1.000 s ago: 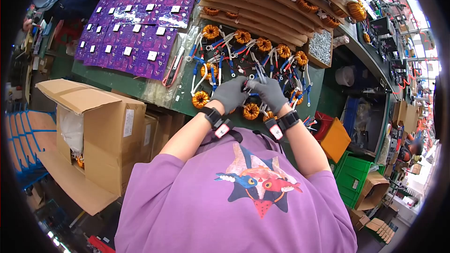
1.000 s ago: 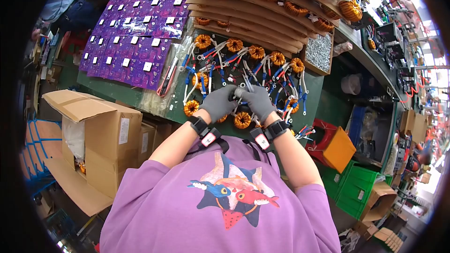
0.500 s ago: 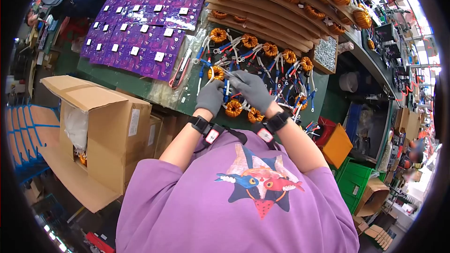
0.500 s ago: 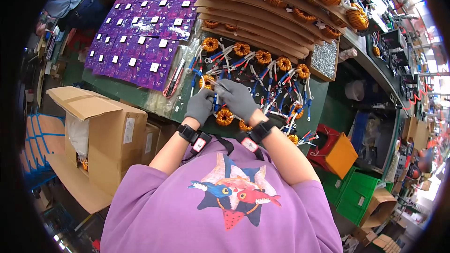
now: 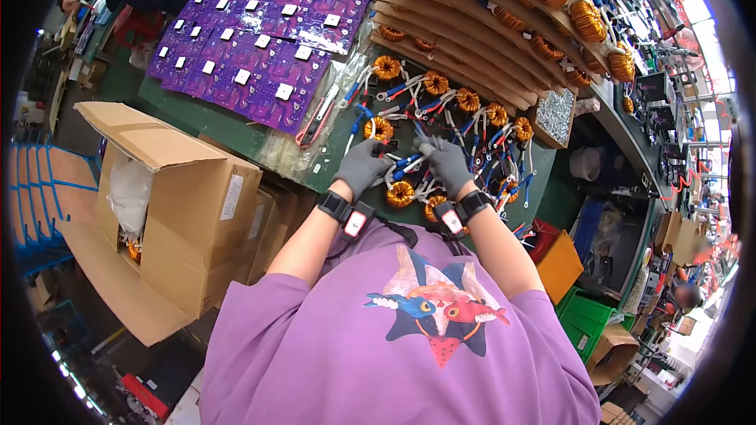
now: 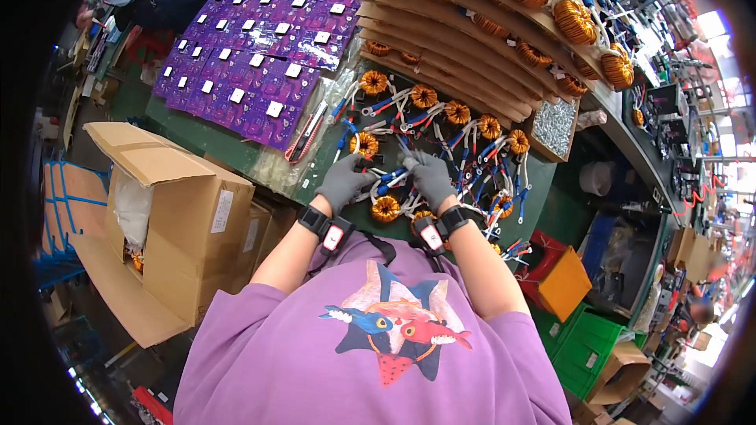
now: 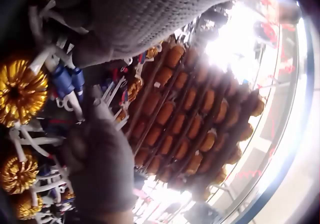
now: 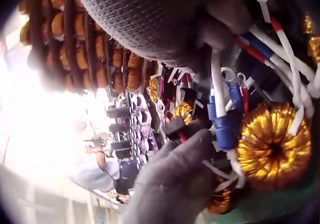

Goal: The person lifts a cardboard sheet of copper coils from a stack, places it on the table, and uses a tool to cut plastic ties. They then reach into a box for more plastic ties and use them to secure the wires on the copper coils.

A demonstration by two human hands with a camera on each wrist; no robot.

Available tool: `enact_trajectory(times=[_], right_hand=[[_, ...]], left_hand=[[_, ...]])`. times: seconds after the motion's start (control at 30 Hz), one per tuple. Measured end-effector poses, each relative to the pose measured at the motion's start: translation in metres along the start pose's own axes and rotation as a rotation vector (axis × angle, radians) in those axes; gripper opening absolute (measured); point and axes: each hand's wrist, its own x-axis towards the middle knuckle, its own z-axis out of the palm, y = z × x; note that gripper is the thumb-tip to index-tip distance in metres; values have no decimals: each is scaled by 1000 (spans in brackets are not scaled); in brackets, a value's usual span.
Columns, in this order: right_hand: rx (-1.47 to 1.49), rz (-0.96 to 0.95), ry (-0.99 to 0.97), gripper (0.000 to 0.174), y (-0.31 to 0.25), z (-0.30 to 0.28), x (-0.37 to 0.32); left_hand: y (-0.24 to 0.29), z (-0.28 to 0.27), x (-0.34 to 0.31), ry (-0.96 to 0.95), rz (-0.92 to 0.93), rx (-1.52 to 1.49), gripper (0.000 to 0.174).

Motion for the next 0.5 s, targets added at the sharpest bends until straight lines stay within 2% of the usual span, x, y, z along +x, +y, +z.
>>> enact_trajectory(times=[0.03,0.07,0.1,0.13,0.17,0.23,0.27,0.3,0.37,0.43,0.5], right_hand=[[1,-3,-2,26,-7,-1,-6],[29,-41,-44,27,-12,-3,-10],[59,-75,-86,28,-16,-5,-13],[-100,-210,-117,31,-20,-4,-16],[-96,-208,-116,31,-20,-3,-17],[-226,-247,-239,33,-21,-2,-19],[-240,-286,-217,32,-21,1,-20],[-240,-283,-217,32,-25,1,-22],[-457,-277,-171,30,-34,4,-25],[-435,-257,-166,27,-36,8,-28],[-395,-249,-177,26,-37,9,-32]], left_hand=[[4,-5,-5,-27,48,-121,42],[12,-8,-17,-67,-57,-317,44],[16,-9,-21,-63,-59,-314,44],[19,-7,-24,-13,-65,-314,47],[24,-7,-27,34,-71,-315,49],[27,-6,-29,25,-86,-331,53],[23,-4,-28,15,-51,-305,53],[21,-3,-27,8,-15,-278,54],[28,-8,-34,-24,-58,-294,52],[25,-9,-37,-55,-101,-311,50],[13,-2,-31,49,0,-212,43]])
